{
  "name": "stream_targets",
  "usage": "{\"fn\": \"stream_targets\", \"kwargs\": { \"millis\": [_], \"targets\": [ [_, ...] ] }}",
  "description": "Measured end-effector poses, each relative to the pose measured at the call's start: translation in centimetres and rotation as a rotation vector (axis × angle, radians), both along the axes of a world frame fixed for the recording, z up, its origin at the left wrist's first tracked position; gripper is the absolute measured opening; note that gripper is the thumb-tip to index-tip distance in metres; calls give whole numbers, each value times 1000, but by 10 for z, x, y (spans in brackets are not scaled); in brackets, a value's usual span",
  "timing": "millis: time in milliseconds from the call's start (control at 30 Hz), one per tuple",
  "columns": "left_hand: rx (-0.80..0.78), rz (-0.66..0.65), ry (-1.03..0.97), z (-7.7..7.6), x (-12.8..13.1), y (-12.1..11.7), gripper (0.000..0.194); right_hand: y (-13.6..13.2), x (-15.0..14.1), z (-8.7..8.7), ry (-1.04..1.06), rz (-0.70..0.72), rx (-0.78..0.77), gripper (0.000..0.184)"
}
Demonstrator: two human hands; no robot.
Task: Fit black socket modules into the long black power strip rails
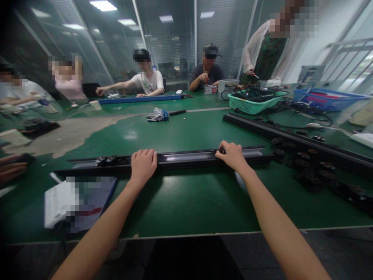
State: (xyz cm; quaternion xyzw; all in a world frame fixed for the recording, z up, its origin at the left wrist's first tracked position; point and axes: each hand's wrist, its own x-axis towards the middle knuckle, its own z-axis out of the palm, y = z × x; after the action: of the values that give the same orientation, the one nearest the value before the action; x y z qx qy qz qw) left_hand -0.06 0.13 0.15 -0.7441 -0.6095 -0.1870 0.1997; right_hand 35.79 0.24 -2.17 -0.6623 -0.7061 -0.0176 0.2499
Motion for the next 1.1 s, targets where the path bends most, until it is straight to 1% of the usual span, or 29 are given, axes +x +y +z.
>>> {"fn": "stream_targets", "kwargs": {
  "millis": [300,533,767,1000,1100],
  "targets": [
    [-19,-3,-28,0,0,0,35,0,-1,-1,-22,-5,24,19],
    [-33,-6,-47,1,1,0,35,1,2,0,-10,-22,-3,19],
    [-18,2,-18,0,0,0,34,0,4,1,-5,-27,-16,20],
    [-31,-10,-49,0,0,0,34,0,4,1,-11,-33,-17,19],
    [-18,-3,-23,-1,0,0,35,0,4,0,-24,-37,-5,20]
  ]
}}
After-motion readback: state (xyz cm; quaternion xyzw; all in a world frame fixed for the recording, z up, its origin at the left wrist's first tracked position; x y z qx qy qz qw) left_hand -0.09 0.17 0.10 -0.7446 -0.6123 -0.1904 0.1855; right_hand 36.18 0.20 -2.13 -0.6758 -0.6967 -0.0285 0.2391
